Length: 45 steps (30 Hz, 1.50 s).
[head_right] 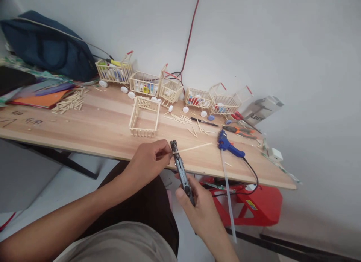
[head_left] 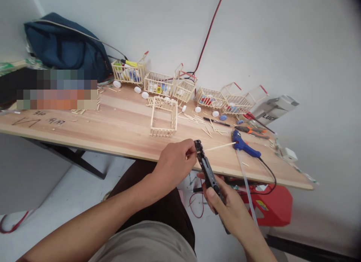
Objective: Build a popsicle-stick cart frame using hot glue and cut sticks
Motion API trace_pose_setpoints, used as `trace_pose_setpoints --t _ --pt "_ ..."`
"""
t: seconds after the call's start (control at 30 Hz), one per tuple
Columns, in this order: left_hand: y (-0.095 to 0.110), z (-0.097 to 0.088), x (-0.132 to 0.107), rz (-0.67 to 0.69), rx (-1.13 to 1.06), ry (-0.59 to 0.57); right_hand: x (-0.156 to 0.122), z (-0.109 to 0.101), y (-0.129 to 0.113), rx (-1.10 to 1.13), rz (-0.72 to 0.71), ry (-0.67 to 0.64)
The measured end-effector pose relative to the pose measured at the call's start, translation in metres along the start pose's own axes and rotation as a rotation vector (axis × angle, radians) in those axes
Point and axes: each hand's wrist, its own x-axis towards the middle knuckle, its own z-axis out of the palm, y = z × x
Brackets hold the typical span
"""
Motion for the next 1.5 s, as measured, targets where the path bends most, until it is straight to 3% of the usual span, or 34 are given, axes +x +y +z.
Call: trace_pose_setpoints --t 0.37,0.8,0.97,1.1,1.3,1.5 --pt "-0.008 0.002 0.000 0.107 0.241 -0.034 0.003 0.002 0.005 -0.094 -0.004 0.011" --pt "-0.024 0.005 -0.005 0.175 0.356 -0.106 0.002 0.017 0.011 -0.042 0.069 -0.102" --pt "-0.032 0.005 -0.004 0.175 0.343 -0.125 0.006 0.024 0.014 -0.081 0.090 -0.072" --pt "-0.035 -0.003 -0.005 0.162 0.346 -0.137 0.011 0.027 0.016 -0.070 0.099 -0.109" --pt "-0.039 -0.023 -0.019 0.121 0.609 -0.136 0.015 0.026 0.011 -0.053 0.095 -0.129" --pt "-0.045 -0.034 -0.027 0.124 0.595 -0.136 0.014 0.023 0.005 -0.069 0.150 -0.151"
